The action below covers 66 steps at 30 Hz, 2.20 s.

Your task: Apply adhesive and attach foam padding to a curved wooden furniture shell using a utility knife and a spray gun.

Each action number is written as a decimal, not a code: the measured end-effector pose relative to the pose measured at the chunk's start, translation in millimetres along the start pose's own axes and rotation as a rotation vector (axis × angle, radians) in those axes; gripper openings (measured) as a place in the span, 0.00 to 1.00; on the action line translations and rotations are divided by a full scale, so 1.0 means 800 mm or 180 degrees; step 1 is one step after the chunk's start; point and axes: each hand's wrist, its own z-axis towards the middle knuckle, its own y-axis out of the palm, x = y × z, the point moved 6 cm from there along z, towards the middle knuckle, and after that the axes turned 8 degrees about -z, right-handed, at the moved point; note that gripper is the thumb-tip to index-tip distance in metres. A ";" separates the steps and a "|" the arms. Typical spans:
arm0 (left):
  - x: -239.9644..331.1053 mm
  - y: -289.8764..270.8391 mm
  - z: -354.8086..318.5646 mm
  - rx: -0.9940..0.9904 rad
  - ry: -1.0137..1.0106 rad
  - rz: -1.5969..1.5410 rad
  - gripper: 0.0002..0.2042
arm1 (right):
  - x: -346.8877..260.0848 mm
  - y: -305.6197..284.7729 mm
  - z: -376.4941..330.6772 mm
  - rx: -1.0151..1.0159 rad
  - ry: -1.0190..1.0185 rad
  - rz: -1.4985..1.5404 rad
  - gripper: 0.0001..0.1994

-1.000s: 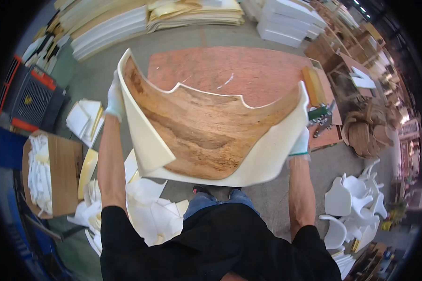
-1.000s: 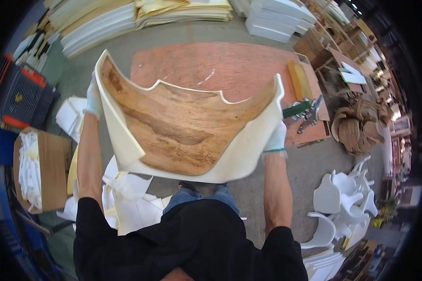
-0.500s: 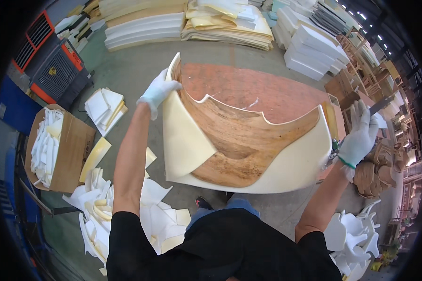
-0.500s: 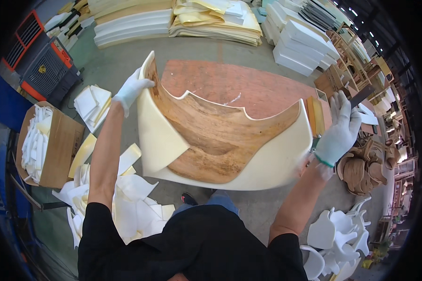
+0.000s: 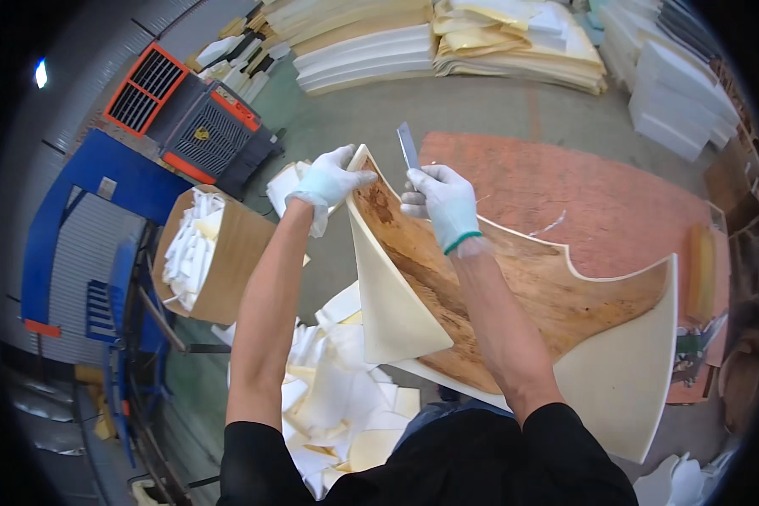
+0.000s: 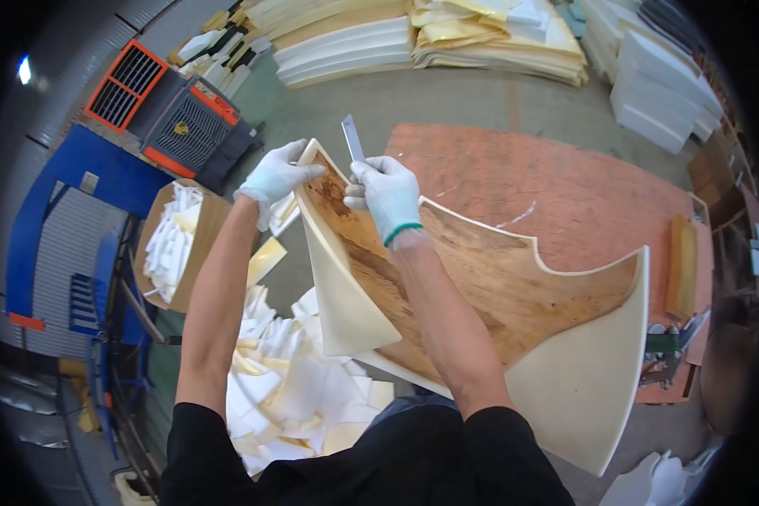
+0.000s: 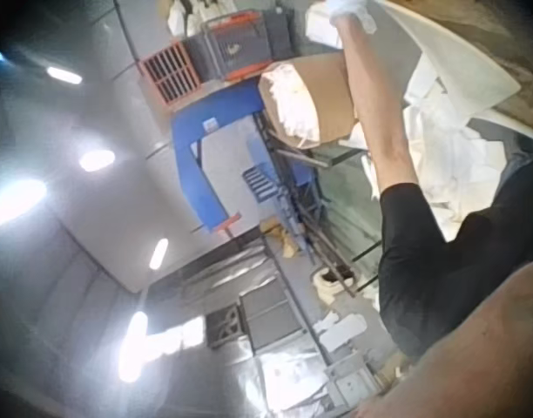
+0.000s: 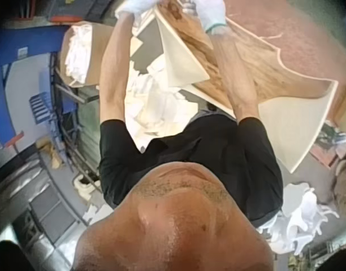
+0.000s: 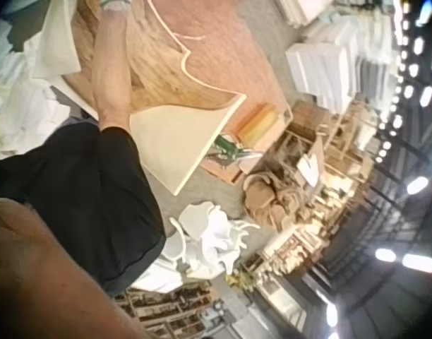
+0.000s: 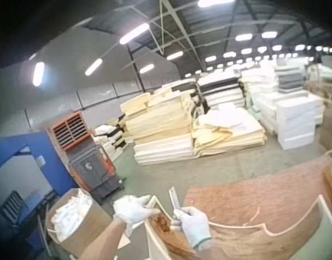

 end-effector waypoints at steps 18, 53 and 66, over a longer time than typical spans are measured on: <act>0.039 -0.017 0.034 0.0126 -0.0795 -0.0226 0.16 | 0.025 0.055 0.065 -0.0011 0.0320 0.0608 0.09; 0.073 -0.016 0.036 0.0529 0.0281 0.1478 0.12 | 0.000 0.057 0.067 -0.0315 0.0192 0.0181 0.07; 0.071 -0.012 0.036 0.0560 0.0275 0.1458 0.13 | 0.001 0.064 0.071 -0.0417 -0.0037 -0.0221 0.06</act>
